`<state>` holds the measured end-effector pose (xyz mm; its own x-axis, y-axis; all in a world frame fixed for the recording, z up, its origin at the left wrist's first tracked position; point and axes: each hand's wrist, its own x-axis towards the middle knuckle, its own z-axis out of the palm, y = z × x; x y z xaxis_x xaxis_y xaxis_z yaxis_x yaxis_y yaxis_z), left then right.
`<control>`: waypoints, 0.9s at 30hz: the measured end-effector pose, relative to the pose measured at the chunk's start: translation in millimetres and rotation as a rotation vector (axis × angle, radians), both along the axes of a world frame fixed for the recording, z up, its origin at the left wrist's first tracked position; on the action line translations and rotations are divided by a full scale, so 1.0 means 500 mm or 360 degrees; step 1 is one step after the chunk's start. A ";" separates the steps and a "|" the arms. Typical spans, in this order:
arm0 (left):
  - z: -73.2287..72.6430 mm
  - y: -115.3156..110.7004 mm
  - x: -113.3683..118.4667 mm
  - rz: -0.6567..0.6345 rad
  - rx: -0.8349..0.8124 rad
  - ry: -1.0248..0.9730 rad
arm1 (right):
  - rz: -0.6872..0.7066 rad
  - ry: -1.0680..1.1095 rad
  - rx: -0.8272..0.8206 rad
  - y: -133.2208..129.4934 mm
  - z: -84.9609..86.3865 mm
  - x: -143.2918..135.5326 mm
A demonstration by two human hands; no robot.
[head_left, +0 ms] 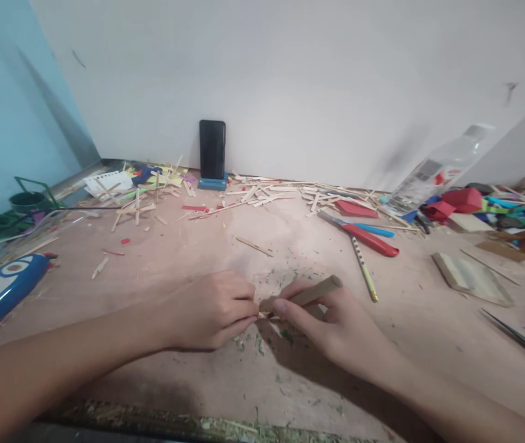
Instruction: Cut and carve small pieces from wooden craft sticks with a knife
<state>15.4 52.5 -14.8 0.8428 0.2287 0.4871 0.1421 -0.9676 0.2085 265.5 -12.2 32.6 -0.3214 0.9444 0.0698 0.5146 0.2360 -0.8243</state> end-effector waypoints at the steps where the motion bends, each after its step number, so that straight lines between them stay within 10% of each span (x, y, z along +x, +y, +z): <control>1: 0.000 0.001 0.000 -0.0004 0.0007 -0.0004 | 0.0005 -0.0004 -0.0003 0.000 0.000 0.000; 27: 0.000 0.004 -0.003 -0.0033 0.0028 0.0006 | 0.0014 -0.0024 0.0041 0.002 -0.006 0.002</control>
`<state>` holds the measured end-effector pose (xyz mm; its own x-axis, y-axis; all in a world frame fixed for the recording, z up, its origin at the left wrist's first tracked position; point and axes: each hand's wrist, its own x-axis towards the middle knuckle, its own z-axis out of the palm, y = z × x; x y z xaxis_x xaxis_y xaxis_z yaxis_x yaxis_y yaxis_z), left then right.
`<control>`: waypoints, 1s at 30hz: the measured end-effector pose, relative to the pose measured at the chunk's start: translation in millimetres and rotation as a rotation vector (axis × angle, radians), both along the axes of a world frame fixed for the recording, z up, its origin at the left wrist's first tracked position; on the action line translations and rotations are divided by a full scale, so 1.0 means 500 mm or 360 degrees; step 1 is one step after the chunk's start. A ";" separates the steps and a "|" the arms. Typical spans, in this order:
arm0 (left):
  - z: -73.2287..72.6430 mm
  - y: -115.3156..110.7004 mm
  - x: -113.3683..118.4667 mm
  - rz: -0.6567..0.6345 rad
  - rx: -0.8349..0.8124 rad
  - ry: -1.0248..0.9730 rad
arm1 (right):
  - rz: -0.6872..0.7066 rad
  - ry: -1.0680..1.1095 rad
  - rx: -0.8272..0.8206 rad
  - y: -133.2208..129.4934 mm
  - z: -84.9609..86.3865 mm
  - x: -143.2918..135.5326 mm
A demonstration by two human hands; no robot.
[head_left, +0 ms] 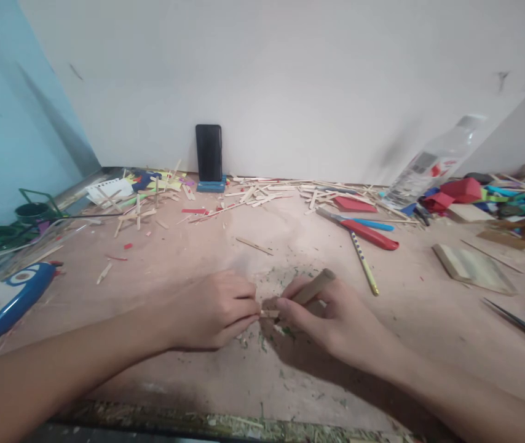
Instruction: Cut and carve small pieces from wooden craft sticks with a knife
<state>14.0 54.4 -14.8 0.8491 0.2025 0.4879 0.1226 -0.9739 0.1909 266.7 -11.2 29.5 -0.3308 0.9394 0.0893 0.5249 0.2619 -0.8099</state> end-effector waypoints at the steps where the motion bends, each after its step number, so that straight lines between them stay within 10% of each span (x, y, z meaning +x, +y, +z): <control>1: 0.000 0.000 -0.001 -0.0004 -0.0001 0.0002 | -0.0005 0.0008 0.0005 0.000 0.001 0.000; 30: -0.005 0.001 -0.002 0.0002 -0.0019 -0.0003 | -0.0139 -0.0096 -0.0092 0.023 -0.032 0.020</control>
